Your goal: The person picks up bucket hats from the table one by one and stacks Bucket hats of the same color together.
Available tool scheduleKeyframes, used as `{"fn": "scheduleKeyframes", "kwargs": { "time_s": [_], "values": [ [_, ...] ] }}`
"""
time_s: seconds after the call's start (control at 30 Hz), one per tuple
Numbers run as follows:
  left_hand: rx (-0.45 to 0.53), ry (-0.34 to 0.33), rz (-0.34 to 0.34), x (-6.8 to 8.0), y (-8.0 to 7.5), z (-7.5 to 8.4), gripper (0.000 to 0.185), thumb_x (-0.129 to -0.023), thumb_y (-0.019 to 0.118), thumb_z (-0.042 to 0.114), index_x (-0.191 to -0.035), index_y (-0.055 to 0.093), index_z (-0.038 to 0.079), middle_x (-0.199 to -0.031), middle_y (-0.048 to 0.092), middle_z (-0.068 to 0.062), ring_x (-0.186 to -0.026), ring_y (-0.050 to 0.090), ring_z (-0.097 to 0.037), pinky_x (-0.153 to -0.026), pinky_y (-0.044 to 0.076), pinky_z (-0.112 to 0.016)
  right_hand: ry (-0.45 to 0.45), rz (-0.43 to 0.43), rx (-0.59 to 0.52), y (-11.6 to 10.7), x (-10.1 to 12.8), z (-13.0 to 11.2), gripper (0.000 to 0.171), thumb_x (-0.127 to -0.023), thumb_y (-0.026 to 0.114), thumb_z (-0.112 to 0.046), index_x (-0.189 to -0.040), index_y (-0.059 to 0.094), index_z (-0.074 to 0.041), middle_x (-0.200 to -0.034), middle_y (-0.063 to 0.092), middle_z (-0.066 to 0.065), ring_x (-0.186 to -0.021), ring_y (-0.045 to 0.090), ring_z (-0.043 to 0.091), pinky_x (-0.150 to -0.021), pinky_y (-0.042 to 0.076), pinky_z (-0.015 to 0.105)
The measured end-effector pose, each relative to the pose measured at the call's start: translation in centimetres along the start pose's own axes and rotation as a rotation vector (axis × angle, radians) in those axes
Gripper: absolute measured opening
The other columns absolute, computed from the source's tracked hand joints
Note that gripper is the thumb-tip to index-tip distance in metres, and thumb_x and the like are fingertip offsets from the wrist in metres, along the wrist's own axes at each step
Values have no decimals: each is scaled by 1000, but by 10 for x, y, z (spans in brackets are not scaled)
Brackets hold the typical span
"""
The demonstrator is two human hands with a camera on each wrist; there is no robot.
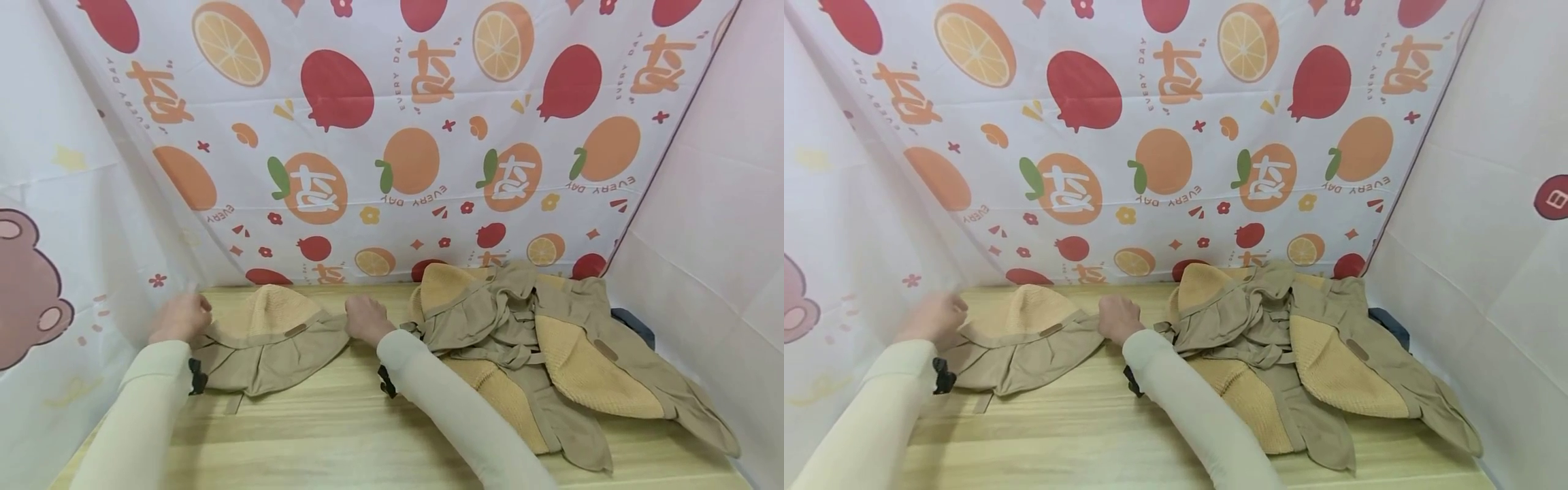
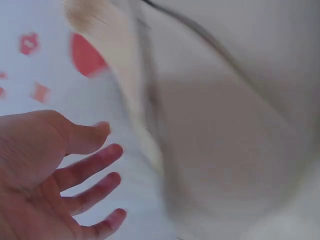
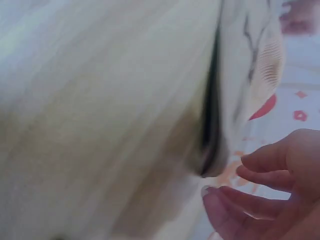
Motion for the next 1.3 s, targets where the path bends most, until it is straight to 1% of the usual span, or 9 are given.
{"fn": "scheduleKeyframes", "kwargs": {
  "time_s": [0.1, 0.2, 0.27, 0.37, 0.43, 0.53, 0.83, 1.03, 1.3],
  "values": [
    [-1, 71, 64, 2, -11, 39, 36, -92, 60, 13, -121, 64, -8, -118, 64, -35, -95, 64, -45, -62, 49, -43, -5, -24, -10, -8, 6, -3, 41, -93, 59, -1, -66, 34, -18, -62, 22, -4, -55, 19, 11, -49, 19, 26],
    [8, 157, 139, 11, -19, 85, 33, -92, 61, 12, -117, 70, -7, -116, 69, -33, -97, 66, -47, -63, 51, -45, -16, -63, -53, -17, 16, -6, 34, -91, 55, -1, -68, 36, -16, -64, 23, -3, -56, 19, 12, -51, 19, 27],
    [42, 198, 164, 21, -22, 114, 30, -94, 62, 12, -116, 72, -6, -117, 70, -32, -100, 66, -49, -68, 53, -51, -32, -71, -63, -26, 26, -7, 21, -92, 55, -4, -72, 54, -13, -66, 44, -5, -59, 35, 9, -52, 30, 25],
    [110, 255, 154, 40, -21, 154, 29, -96, 63, 14, -117, 73, -4, -119, 70, -31, -102, 68, -48, -76, 55, -54, -70, -87, -69, -43, 45, -6, 19, -98, 57, -13, -104, 75, -12, -101, 73, -2, -87, 64, 12, -71, 53, 31],
    [154, 277, 128, 54, -18, 176, 30, -98, 63, 16, -120, 72, -2, -119, 71, -29, -101, 70, -44, -79, 56, -54, -100, -86, -75, -57, 59, -2, 28, -102, 59, -21, -125, 73, -13, -128, 73, 1, -114, 68, 18, -91, 57, 39],
    [204, 316, 95, 75, -14, 203, 31, -99, 64, 18, -123, 71, -1, -117, 73, -25, -100, 72, -39, -82, 58, -52, -123, -87, -105, -78, 77, 9, 29, -103, 61, -24, -126, 72, -12, -127, 73, 7, -118, 68, 24, -97, 56, 42],
    [252, 395, 39, 114, -3, 257, 33, -100, 66, 20, -127, 70, 2, -120, 73, -19, -107, 71, -36, -88, 58, -51, -83, -4, -193, -139, 138, 65, 30, -104, 59, -22, -127, 71, -7, -129, 72, 12, -117, 68, 29, -93, 57, 44],
    [253, 402, 30, 117, 8, 275, 32, -99, 68, 21, -127, 71, 5, -120, 75, -15, -104, 72, -31, -88, 58, -50, -59, 58, -198, -164, 177, 94, 29, -105, 60, -25, -127, 71, -10, -124, 74, 11, -105, 72, 27, -88, 59, 45],
    [239, 434, -13, 115, 24, 301, 31, -98, 69, 21, -125, 72, 7, -118, 75, -15, -101, 73, -28, -87, 58, -49, -56, 68, -189, -176, 212, 121, 33, -103, 63, -24, -132, 69, -9, -121, 75, 11, -97, 74, 22, -83, 60, 40]
  ]
}}
Point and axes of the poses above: each hand's wrist, its own x-axis away from the middle knuckle, its own y-axis out of the palm, z = x × y, the point moved 7 cm from there along -x, towards the middle knuckle
